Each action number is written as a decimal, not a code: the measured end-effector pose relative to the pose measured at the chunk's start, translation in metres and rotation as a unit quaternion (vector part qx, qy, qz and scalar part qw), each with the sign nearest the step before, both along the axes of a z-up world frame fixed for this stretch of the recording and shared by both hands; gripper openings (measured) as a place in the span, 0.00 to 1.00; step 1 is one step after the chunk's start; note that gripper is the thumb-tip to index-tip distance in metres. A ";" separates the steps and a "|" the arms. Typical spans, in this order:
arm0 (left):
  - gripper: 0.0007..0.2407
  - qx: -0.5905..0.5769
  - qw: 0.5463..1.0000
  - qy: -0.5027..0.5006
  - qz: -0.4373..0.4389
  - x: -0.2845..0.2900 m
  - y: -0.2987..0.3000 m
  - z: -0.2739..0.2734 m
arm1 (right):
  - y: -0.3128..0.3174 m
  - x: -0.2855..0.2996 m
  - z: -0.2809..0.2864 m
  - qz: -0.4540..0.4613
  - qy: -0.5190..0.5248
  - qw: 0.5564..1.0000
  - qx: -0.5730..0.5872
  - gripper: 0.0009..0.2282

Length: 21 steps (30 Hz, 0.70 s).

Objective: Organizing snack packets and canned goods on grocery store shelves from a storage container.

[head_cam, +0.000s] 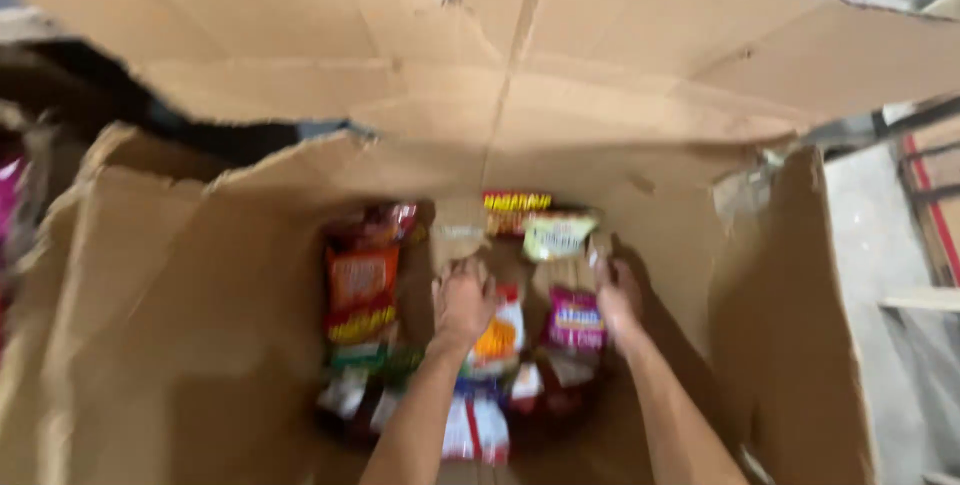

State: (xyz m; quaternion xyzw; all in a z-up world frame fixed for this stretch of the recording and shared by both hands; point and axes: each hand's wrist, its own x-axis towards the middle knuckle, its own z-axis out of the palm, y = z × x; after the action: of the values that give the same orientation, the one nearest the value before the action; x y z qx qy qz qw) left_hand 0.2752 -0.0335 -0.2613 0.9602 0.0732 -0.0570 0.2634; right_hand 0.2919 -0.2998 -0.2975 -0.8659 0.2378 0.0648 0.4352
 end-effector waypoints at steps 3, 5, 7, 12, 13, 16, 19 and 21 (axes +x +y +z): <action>0.23 -0.043 0.998 0.005 0.034 0.032 -0.001 -0.020 | -0.001 0.016 -0.040 -0.029 0.017 0.999 0.002 0.17; 0.25 -0.080 0.995 -0.001 0.053 0.050 -0.005 -0.057 | -0.007 0.026 -0.073 -0.016 0.001 1.000 -0.013 0.21; 0.27 -0.117 0.991 -0.003 0.068 0.063 -0.011 -0.076 | -0.010 0.032 -0.097 -0.005 -0.012 1.000 -0.026 0.25; 0.36 -0.167 0.969 -0.033 0.181 0.082 -0.029 -0.092 | -0.030 0.048 -0.209 0.025 -0.144 0.982 0.120 0.31; 0.36 -0.168 0.968 -0.042 0.183 0.086 -0.029 -0.085 | -0.023 0.054 -0.182 0.029 -0.151 0.981 0.122 0.31; 0.38 -0.215 0.958 0.005 0.192 0.089 -0.035 -0.079 | -0.008 0.059 -0.110 0.022 -0.057 0.996 0.070 0.41; 0.35 -0.227 0.958 -0.003 0.174 0.091 -0.036 -0.107 | 0.010 0.065 -0.071 0.034 0.086 0.991 0.098 0.40; 0.23 -0.221 0.970 -0.021 0.100 0.093 -0.034 -0.139 | 0.016 0.065 -0.070 0.042 0.082 0.996 0.009 0.44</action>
State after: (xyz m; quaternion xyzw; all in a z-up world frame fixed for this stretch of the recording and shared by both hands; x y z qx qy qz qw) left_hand 0.3680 -0.0676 -0.4000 0.8671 0.1489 -0.0254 0.4746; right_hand 0.3567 -0.2834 -0.3675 -0.8629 0.2354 0.1563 0.4190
